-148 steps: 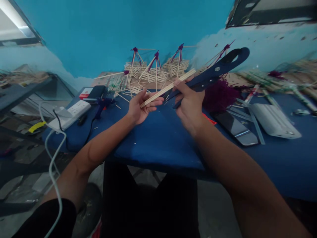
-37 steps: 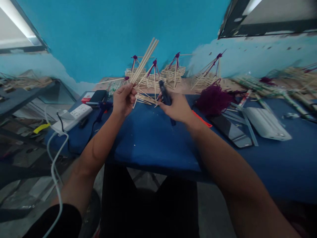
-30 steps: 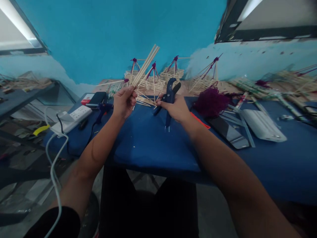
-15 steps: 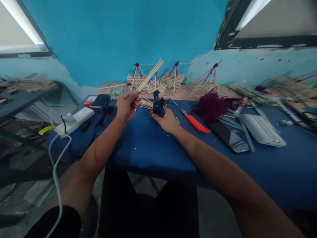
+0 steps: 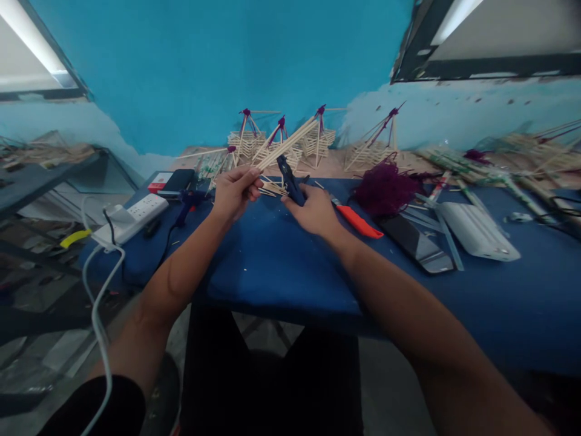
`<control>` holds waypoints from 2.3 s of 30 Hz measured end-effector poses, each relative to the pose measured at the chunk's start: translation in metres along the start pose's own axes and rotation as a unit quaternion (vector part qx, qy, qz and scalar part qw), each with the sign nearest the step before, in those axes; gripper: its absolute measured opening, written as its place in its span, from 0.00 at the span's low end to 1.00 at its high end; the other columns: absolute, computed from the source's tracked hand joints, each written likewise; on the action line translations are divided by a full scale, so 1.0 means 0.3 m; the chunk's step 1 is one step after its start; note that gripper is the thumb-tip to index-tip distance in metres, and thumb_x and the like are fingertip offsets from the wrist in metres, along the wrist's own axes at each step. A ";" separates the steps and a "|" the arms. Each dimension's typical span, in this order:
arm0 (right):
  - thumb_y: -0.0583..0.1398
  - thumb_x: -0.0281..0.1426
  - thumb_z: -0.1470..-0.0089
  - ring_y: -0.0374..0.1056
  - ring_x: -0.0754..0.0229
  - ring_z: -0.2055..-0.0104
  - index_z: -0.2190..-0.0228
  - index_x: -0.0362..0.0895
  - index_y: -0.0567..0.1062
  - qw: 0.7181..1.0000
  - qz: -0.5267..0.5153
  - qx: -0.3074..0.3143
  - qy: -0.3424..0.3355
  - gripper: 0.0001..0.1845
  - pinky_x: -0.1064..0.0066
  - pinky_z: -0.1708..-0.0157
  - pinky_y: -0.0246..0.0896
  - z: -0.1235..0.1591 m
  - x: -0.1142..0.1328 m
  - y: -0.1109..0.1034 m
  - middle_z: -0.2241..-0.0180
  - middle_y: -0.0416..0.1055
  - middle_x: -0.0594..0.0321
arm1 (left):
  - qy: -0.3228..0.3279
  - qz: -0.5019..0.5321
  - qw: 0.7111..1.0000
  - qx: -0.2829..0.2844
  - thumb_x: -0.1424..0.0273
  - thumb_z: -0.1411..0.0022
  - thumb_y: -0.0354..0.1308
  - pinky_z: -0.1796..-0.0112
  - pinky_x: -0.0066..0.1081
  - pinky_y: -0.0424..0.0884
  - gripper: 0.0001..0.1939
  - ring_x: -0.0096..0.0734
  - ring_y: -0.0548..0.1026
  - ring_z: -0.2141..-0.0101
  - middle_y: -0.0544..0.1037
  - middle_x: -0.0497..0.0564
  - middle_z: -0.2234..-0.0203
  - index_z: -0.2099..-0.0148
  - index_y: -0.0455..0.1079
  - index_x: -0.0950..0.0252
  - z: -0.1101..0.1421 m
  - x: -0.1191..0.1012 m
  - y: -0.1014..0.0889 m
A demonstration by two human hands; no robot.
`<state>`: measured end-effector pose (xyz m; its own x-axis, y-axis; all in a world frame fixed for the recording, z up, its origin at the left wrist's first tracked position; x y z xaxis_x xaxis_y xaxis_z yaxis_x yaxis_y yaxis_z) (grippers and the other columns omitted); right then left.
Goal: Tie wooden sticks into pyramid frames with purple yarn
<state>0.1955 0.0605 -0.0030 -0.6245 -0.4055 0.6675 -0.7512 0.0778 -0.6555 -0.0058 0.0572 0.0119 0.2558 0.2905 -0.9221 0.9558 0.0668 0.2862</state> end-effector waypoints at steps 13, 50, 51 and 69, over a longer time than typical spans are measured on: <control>0.66 0.40 0.40 0.75 0.51 0.62 0.63 0.43 0.82 0.999 -0.029 -0.035 -0.011 0.13 0.62 0.59 0.62 -0.002 -0.009 -0.020 0.63 0.83 0.55 | -0.031 -0.041 0.998 0.039 0.72 0.33 0.75 0.81 0.19 0.66 0.13 0.17 0.74 0.84 0.82 0.46 0.79 0.71 0.79 0.67 0.024 0.032 0.040; 0.67 0.44 0.35 0.73 0.48 0.63 0.70 0.47 0.72 0.994 0.106 -0.001 0.038 0.18 0.60 0.61 0.59 0.006 -0.003 -0.009 0.68 0.78 0.54 | -0.022 -0.099 0.995 0.015 0.75 0.35 0.71 0.86 0.23 0.50 0.15 0.15 0.61 0.90 0.75 0.43 0.86 0.75 0.77 0.65 0.022 0.018 0.019; 0.67 0.45 0.35 0.73 0.48 0.63 0.70 0.47 0.73 0.993 0.109 -0.002 0.039 0.18 0.60 0.61 0.59 0.006 -0.005 -0.008 0.68 0.78 0.54 | -0.020 -0.099 0.995 0.015 0.75 0.35 0.71 0.87 0.23 0.50 0.15 0.15 0.62 0.90 0.75 0.43 0.86 0.75 0.77 0.65 0.022 0.020 0.018; 0.63 0.43 0.30 0.75 0.47 0.62 0.69 0.45 0.78 0.990 0.126 -0.003 0.059 0.18 0.62 0.60 0.59 -0.010 -0.043 0.024 0.68 0.79 0.51 | -0.038 -0.086 0.996 0.003 0.71 0.39 0.74 0.89 0.21 0.53 0.17 0.17 0.64 0.90 0.74 0.43 0.87 0.78 0.75 0.64 0.034 0.045 0.027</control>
<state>0.1976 0.0689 -0.0154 -0.8127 -0.2640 0.5194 -0.5690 0.1681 -0.8049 0.0069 0.0518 -0.0009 0.0976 0.2024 -0.9744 0.9872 0.1041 0.1205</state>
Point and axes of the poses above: each hand's wrist, its own z-axis away from the middle knuckle, its own y-axis out of the palm, x = y × z, the point moved 6 cm from there along -z, towards the middle knuckle
